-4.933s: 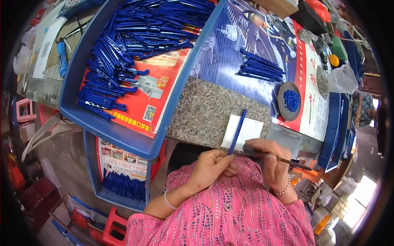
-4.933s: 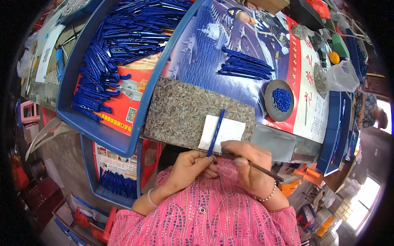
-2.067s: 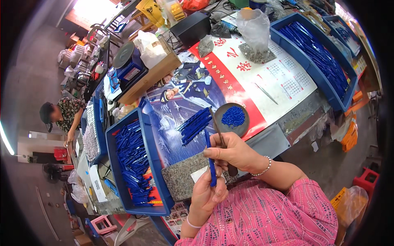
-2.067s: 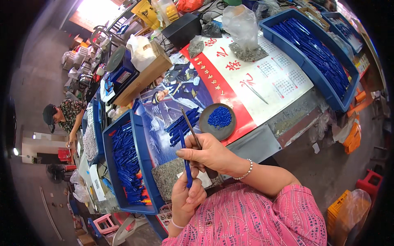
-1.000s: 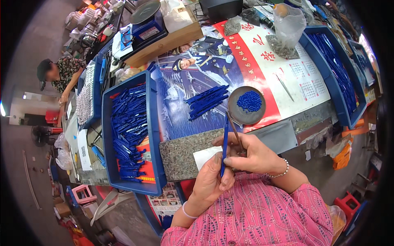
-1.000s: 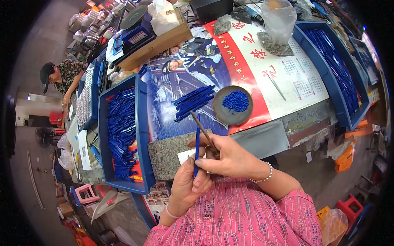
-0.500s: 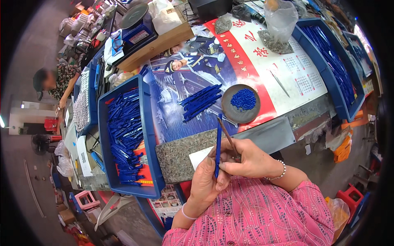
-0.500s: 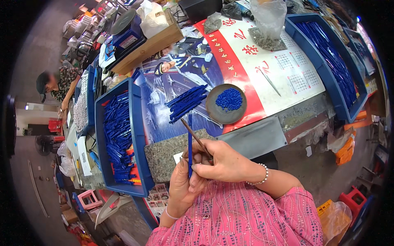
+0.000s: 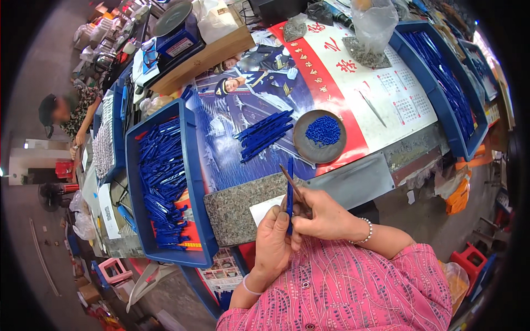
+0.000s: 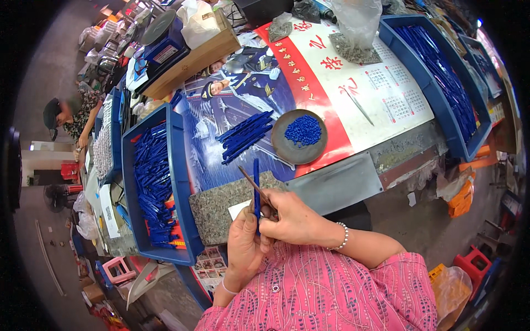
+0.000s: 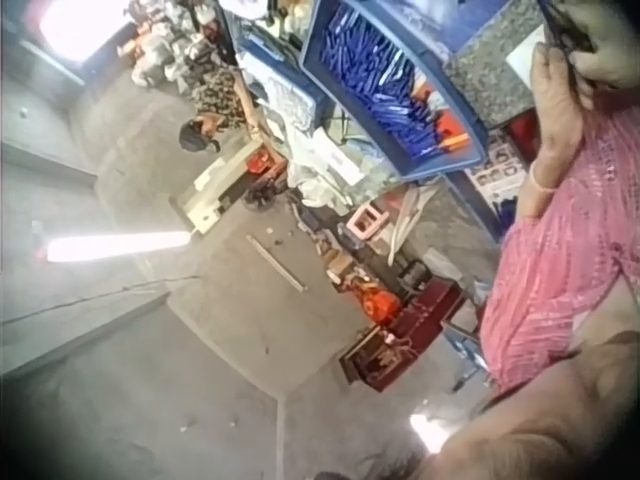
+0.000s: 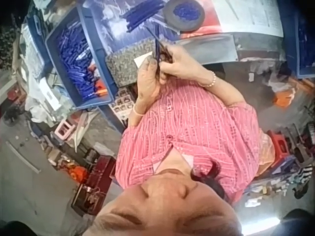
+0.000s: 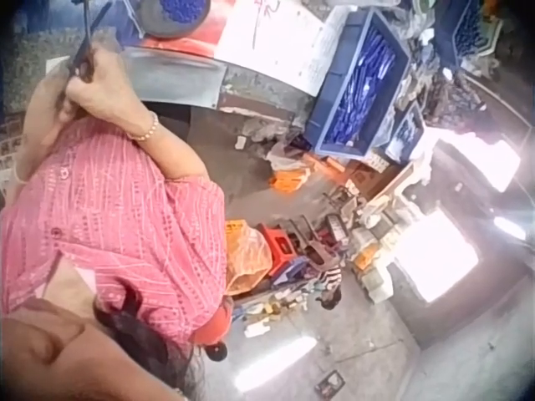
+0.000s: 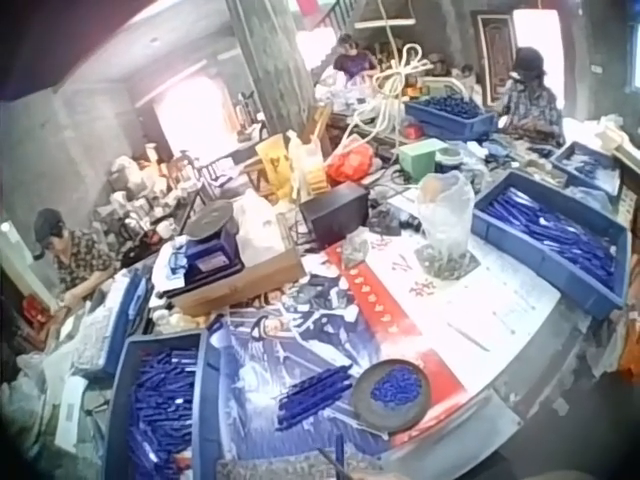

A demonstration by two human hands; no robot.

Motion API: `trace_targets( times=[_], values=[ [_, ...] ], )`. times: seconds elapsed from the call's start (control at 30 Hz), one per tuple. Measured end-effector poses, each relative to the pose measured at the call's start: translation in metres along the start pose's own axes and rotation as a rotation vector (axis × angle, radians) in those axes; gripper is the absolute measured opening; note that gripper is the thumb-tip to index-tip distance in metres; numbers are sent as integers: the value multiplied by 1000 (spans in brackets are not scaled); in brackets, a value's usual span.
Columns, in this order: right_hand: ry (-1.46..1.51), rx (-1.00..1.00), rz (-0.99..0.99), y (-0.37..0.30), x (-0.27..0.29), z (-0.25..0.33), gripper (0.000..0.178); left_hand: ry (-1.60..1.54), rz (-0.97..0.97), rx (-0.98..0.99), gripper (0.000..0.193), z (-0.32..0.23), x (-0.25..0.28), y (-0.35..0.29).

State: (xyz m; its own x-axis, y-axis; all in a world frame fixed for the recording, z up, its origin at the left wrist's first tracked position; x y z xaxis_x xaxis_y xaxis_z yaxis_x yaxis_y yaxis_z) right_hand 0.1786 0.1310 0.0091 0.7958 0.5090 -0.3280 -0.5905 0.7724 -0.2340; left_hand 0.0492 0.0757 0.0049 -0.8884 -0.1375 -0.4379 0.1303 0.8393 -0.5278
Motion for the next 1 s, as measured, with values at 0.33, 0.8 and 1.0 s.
trace_targets(
  times=[0.33, 0.8, 1.0],
  values=[
    [680, -88, -225, -7, 24, 7, 13, -335, 256, 259, 36, -7, 11, -16],
    [100, -156, -49, -32, 2, -9, 27, -210, -34, -181, 24, -2, 21, -9],
    [-69, -149, -226, -21, 2, 14, 23, -116, 244, 24, 31, -1, 35, -15]
  ],
)
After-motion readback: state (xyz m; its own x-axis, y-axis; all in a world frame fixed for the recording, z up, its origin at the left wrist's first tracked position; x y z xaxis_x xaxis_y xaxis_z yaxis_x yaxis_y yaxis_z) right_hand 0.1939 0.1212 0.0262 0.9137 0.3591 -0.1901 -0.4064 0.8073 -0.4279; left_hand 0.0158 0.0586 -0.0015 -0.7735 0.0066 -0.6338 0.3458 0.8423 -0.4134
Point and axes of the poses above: each hand's wrist, its own y-axis towards the middle knuckle, its own x-axis out of the back of the hand, z = x × y, the point moved 2 cm from there along y, towards the middle knuckle, and after that the axes turned 9 degrees about y, right-handed, at the moved point
